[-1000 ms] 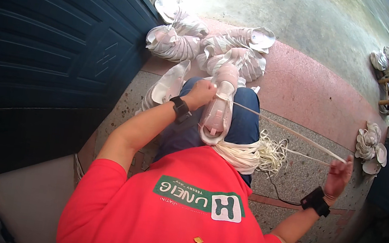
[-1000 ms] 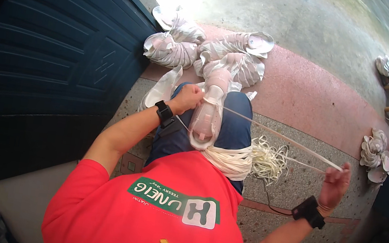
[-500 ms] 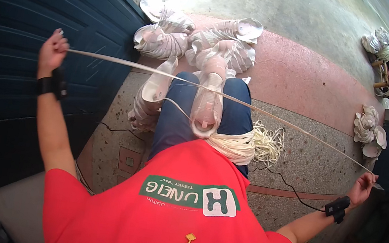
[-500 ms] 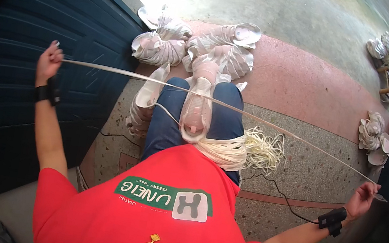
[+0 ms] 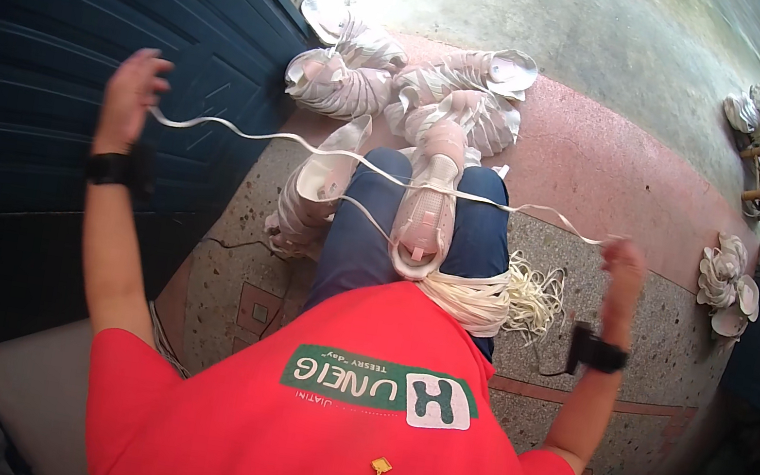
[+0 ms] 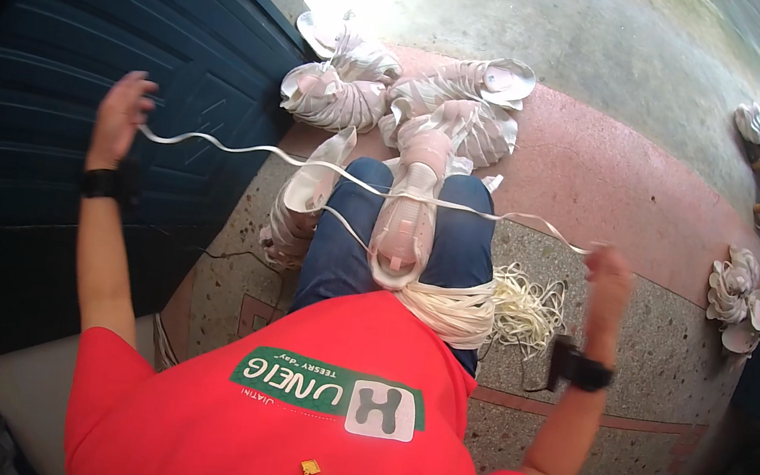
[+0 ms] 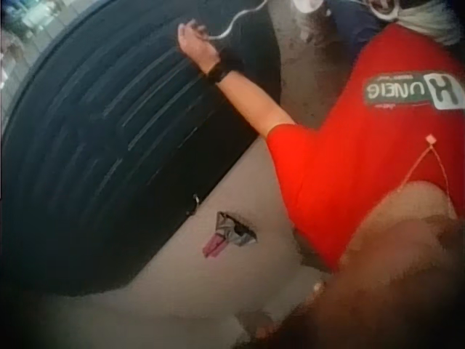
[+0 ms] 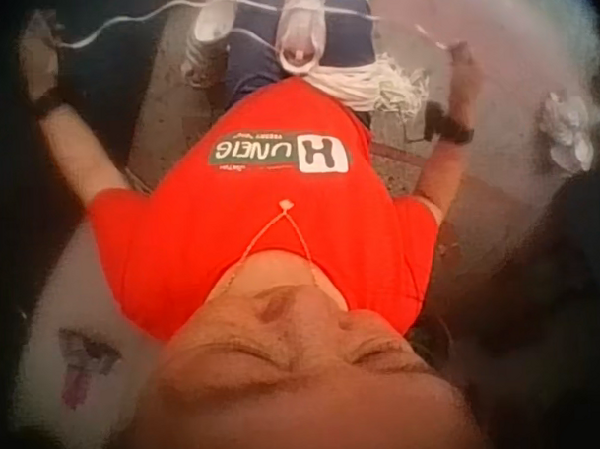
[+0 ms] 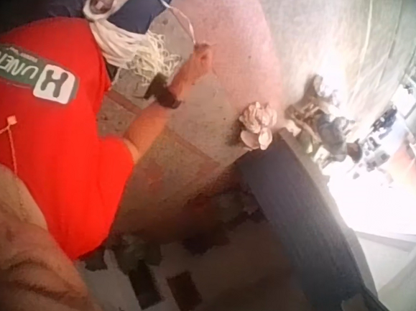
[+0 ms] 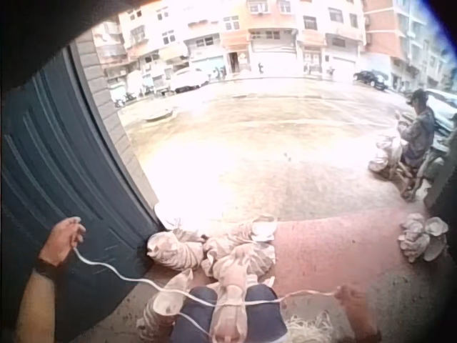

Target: The recorder is lacing a white shoe while sitting on the floor in a manufacturing storage area.

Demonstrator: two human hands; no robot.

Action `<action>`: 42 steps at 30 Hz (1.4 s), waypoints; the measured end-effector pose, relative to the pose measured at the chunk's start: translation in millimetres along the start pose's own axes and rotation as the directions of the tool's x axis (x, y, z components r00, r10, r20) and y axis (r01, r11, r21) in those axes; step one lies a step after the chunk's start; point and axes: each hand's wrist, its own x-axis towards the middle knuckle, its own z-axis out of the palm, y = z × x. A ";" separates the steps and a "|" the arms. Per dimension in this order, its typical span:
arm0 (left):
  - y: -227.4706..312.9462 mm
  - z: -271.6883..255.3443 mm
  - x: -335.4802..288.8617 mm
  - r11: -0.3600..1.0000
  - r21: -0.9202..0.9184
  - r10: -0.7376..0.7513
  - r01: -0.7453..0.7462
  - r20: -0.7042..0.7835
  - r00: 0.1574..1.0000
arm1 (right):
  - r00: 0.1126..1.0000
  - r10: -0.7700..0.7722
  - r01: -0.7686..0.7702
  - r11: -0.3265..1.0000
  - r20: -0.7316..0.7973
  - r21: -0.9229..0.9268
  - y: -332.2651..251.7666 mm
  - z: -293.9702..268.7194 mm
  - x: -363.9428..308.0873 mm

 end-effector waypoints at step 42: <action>-147.6 384.0 -119.4 0.090 0.522 0.154 -0.848 0.834 0.530 | 0.750 -0.145 0.609 0.531 0.645 -0.589 12.9 271.2 -13.8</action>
